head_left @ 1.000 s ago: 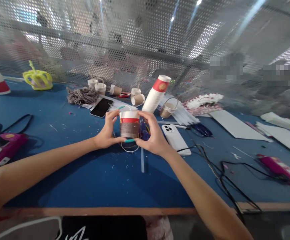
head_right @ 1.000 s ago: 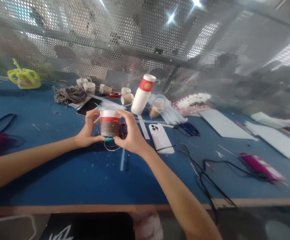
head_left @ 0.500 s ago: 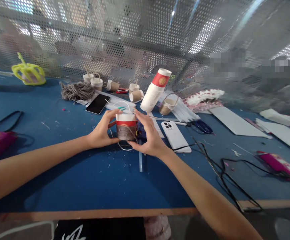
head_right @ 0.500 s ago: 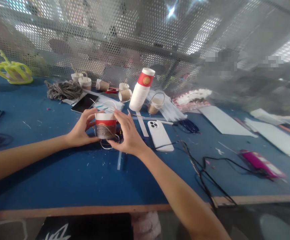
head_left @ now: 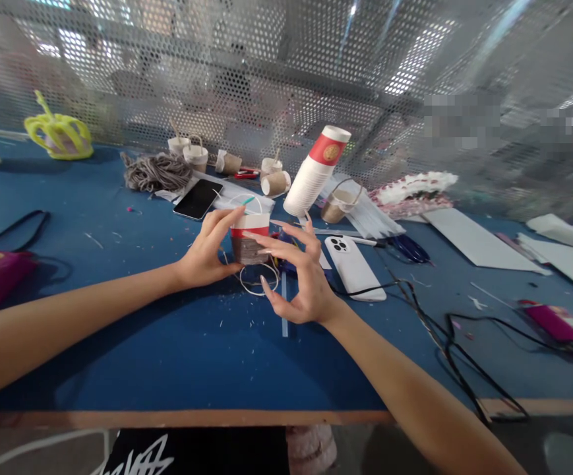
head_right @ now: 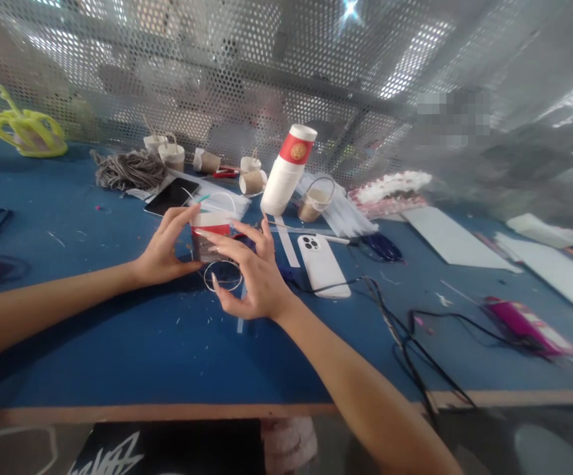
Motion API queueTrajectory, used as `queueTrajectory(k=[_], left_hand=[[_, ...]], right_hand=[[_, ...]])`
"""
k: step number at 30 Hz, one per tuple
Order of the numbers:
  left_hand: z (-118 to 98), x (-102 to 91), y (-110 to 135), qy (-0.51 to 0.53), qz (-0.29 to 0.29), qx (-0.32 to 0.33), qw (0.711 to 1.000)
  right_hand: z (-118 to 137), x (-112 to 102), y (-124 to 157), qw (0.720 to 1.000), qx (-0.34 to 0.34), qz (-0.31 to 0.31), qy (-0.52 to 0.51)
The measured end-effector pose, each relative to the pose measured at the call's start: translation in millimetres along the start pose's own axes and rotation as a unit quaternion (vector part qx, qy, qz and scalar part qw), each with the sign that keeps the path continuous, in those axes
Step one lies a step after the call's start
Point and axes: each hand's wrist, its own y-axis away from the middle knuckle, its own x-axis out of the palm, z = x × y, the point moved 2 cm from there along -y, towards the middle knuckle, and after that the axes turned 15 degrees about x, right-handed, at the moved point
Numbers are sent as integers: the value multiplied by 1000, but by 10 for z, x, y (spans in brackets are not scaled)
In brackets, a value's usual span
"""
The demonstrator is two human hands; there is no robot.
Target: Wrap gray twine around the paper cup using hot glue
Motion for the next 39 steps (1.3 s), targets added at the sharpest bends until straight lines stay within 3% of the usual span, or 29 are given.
queueTrajectory(k=[5, 10, 15, 21, 28, 32, 39], left_hand=[[-7, -13, -19, 11, 31, -8, 999], [4, -11, -12, 15, 24, -15, 999], [21, -8, -3, 35, 12, -23, 999], [26, -5, 3, 84, 18, -46, 995], [31, 21, 15, 135, -20, -67, 988], [24, 27, 20, 161, -21, -89, 983], [26, 23, 28, 168, -25, -91, 981]], right_hand=[[-54, 21, -1, 999, 26, -14, -25], [-79, -20, -16, 993, 48, -59, -92], [-88, -34, -19, 997, 42, -38, -57], [-110, -56, 19, 993, 37, -100, -40], [-109, -61, 10, 995, -3, -98, -21], [-156, -69, 11, 990, 30, -132, -50], [-151, -71, -2, 984, 56, -138, -98]])
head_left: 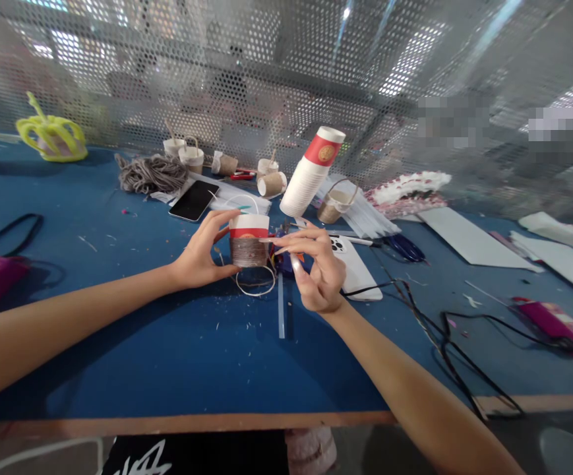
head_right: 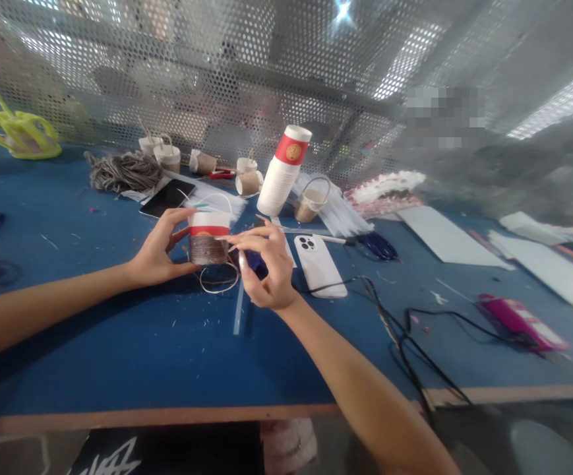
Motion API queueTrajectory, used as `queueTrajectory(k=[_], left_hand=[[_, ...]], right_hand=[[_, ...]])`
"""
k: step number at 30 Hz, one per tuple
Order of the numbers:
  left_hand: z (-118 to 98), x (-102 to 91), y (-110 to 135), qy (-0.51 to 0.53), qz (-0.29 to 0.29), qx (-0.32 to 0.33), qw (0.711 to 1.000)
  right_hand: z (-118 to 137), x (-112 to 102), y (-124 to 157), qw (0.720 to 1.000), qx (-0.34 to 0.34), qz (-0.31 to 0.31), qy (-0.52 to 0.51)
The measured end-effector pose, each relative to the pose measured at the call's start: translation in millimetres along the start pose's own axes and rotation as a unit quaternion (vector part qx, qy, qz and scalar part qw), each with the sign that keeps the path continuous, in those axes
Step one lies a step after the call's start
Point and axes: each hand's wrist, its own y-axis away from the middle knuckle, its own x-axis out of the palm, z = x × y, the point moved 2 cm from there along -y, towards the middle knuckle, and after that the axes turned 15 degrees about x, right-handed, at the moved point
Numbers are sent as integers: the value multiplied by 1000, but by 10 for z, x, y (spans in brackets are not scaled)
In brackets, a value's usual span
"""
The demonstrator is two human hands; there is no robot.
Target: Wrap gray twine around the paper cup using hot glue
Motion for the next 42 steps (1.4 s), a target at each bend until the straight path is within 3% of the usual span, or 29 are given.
queueTrajectory(k=[12, 17, 23, 30, 35, 42], left_hand=[[16, 33, 14, 88, 0, 61, 994], [18, 34, 23, 82, -4, 49, 995], [17, 48, 35, 93, -30, 30, 995], [47, 49, 53, 103, -24, 35, 994], [50, 55, 68, 114, -29, 20, 993], [84, 55, 97, 110, -29, 9, 993]], right_hand=[[-109, 49, 11, 986, 81, 9, -146], [-27, 24, 1, 997, 23, -15, -71], [66, -1, 7, 997, -52, 25, 42], [32, -66, 0, 987, -100, -53, 111], [104, -22, 13, 970, -166, 13, 175], [70, -50, 13, 976, -142, -62, 152]])
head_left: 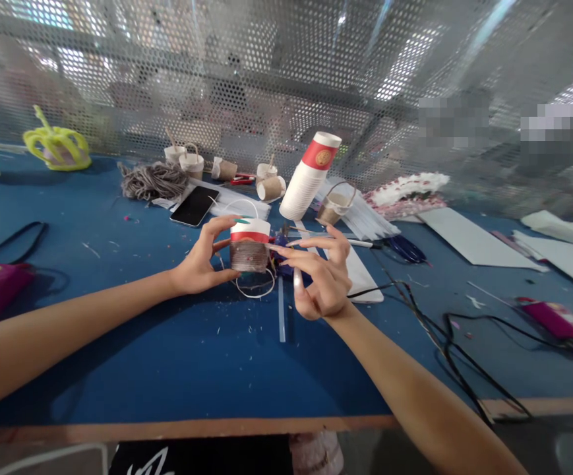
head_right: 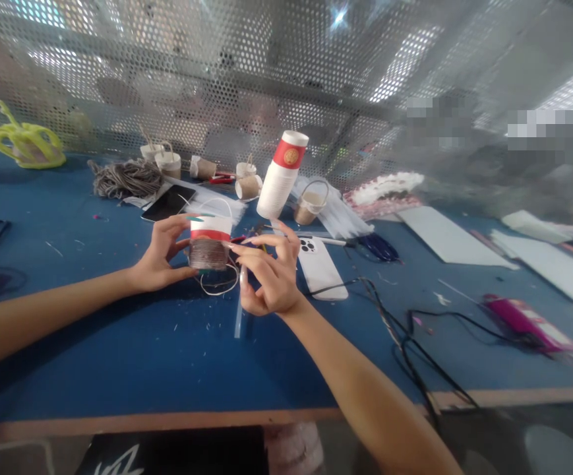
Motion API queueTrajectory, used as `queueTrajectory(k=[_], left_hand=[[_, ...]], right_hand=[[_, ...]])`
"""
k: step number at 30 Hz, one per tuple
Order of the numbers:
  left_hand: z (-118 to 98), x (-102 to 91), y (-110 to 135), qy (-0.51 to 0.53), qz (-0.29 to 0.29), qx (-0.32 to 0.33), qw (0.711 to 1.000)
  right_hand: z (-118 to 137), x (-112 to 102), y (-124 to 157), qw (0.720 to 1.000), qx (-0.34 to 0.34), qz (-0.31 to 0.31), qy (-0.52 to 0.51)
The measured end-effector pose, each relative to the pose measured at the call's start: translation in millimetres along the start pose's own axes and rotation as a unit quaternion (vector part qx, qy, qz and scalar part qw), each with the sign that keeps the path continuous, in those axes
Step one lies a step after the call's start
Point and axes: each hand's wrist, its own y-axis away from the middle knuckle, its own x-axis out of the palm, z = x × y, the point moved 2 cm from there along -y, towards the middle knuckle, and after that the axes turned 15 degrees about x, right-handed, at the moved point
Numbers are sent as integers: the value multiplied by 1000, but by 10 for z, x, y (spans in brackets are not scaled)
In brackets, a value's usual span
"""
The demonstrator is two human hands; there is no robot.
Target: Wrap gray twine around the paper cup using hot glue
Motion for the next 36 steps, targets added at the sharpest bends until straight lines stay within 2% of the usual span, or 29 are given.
queueTrajectory(k=[3, 7, 9, 16, 19, 22, 25, 27, 31, 36], left_hand=[[0, 1, 4, -10, -1, -1, 1000], [-17, 13, -6, -20, 2, 11, 1000], [-15, 17, -9, -28, -1, 16, 999], [34, -2, 14, -44, 3, 13, 999], [36, -16, 18, -44, 4, 12, 999], [29, -21, 14, -42, 6, 14, 999], [22, -19, 7, -48, 8, 18, 999], [19, -16, 2, -53, 10, 20, 998], [20, -11, 0, -46, 2, 26, 999], [39, -9, 17, -36, -6, 17, 999]], right_hand=[[17, 11, 2, 1000, 4, 6, -11], [95, 51, -9, 995, -15, 103, 7], [114, 46, -13, 992, -28, 120, 16], [24, -32, 1, 999, -37, 19, 17], [-12, -11, 20, 999, -15, -30, 25], [-46, 16, 23, 997, 26, -51, 49], [-62, 20, -1, 996, 58, -41, 51], [-41, 15, -19, 999, 35, -18, 36], [20, -8, -13, 998, -56, 28, 4], [-19, -20, 19, 999, -40, 35, 11]])
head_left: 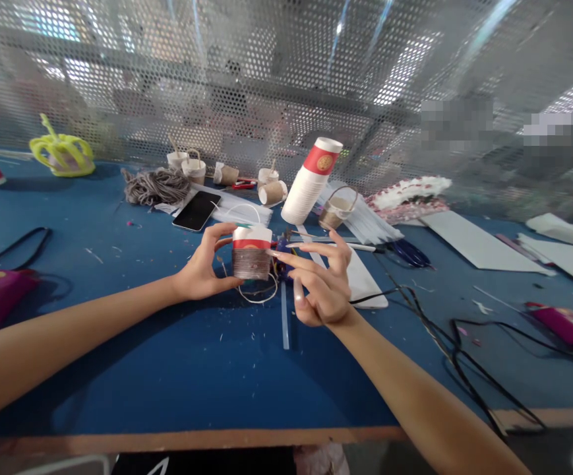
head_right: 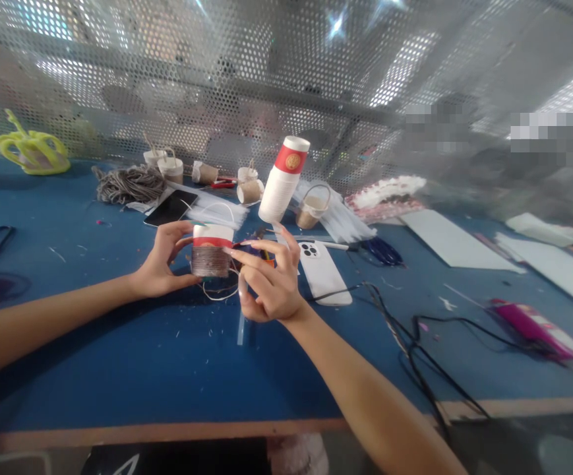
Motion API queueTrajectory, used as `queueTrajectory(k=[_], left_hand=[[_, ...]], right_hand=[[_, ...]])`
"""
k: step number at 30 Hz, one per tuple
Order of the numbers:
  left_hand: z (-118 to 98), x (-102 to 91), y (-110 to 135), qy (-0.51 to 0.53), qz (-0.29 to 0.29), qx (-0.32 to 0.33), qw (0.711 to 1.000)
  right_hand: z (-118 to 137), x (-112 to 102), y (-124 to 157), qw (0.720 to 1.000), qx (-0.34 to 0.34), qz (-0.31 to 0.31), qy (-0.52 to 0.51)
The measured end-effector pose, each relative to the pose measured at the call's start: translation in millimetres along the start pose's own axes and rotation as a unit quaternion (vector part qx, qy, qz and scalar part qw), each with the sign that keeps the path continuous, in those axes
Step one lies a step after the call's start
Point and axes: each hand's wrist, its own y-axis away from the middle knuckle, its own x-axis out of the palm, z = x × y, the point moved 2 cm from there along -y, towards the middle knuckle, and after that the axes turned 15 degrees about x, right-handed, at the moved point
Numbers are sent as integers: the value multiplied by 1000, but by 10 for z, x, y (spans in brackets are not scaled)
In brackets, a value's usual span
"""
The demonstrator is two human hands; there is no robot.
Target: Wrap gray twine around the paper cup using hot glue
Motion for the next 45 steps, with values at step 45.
queueTrajectory(k=[45], left_hand=[[-169, -32, -149, -142, 60, 33, 987]], right_hand=[[35, 87, -19, 981, 101, 115, -123]])
